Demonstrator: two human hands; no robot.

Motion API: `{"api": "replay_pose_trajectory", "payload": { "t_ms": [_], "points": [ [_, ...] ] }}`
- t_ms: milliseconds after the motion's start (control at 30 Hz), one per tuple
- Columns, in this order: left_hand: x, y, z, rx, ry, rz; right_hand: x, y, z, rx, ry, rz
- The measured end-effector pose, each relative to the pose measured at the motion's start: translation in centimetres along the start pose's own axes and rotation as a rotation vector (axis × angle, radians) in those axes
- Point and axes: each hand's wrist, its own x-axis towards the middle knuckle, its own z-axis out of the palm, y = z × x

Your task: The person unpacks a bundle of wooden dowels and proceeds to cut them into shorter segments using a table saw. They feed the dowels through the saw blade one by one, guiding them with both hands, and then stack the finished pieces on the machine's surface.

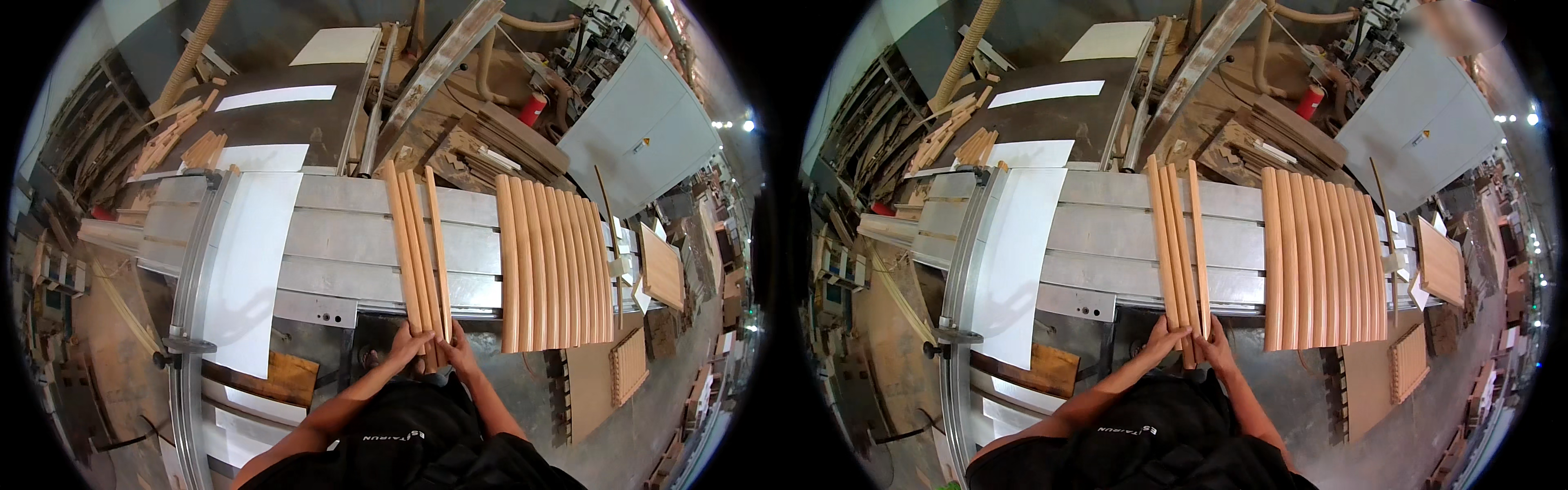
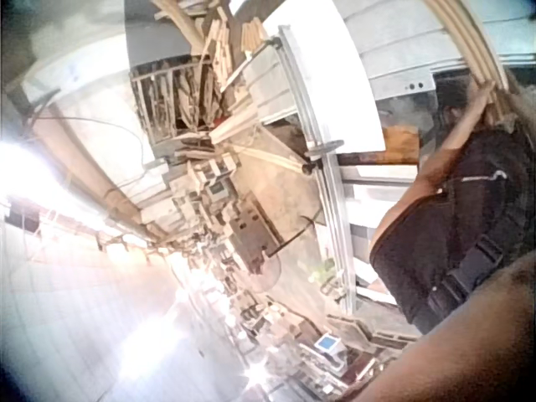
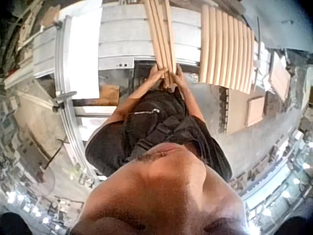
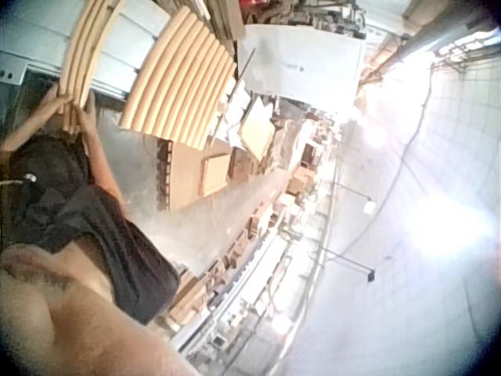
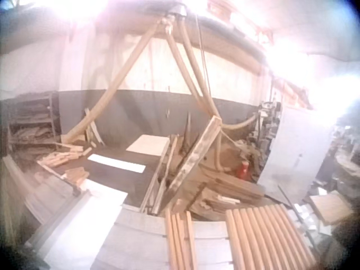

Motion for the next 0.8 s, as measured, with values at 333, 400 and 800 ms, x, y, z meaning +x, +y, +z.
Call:
{"api": "replay_pose_trajectory", "payload": {
  "t_ms": [333, 400, 800],
  "points": [
    [1.9, -1.1, 0.4, 0.091, -0.064, 0.007, -3.1, -0.1, -0.7, 0.063, 0.041, 0.041],
    [1.5, -2.4, 1.9, 0.109, -0.012, 0.062, -3.4, 0.8, -1.7, 0.054, 0.093, -0.015],
    [2.9, -0.9, 7.5, 0.288, -0.203, 0.019, -4.6, 4.9, -6.0, 0.36, 0.395, -0.099]
  ]
}}
